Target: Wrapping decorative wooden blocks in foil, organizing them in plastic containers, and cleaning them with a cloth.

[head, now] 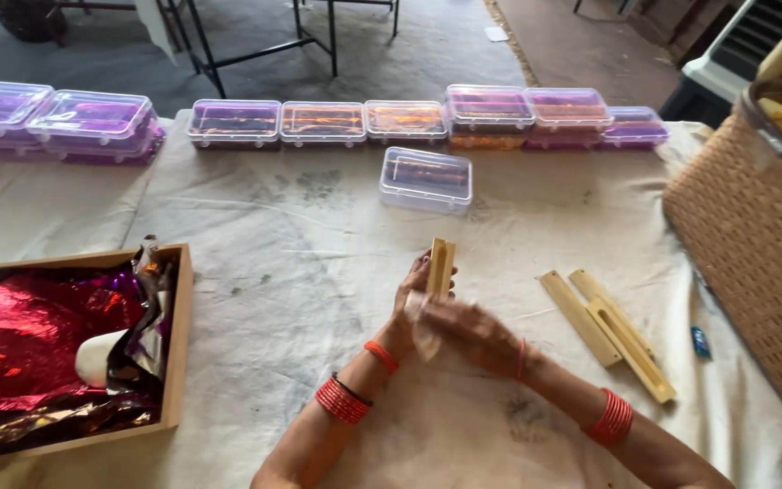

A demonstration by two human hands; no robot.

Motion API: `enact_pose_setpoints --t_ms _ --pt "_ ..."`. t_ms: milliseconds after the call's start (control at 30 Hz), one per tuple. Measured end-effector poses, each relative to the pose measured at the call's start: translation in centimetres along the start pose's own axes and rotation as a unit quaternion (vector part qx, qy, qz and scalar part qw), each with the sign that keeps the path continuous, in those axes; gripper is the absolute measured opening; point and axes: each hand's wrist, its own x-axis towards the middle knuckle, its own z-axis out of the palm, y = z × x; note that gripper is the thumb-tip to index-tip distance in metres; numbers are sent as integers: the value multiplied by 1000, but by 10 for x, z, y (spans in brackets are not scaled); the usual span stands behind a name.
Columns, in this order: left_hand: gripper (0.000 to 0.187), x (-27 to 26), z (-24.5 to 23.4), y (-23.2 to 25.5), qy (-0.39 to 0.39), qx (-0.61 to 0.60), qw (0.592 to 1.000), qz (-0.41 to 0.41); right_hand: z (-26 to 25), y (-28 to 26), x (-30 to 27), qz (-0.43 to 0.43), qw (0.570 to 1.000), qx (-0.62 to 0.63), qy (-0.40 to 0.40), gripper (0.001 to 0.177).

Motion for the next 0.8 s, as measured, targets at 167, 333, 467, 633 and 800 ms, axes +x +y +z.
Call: enact_pose_setpoints --t_ms 167,333,467,633,800 --pt "53 -9 20 0 3 -47 997 -54 -13 41 16 106 990 -96 8 50" --pt "59 4 5 6 50 16 997 -63 -4 9 12 -29 984 -161 72 49" --pt "61 17 -18 9 -60 25 998 23 14 -15 5 -91 989 -103 54 48" --pt "59 3 13 7 49 59 995 -60 -10 17 12 -1 980 -168 107 47" --pt "51 1 17 -1 -85 11 989 -118 -3 36 -12 87 960 -204 171 46"
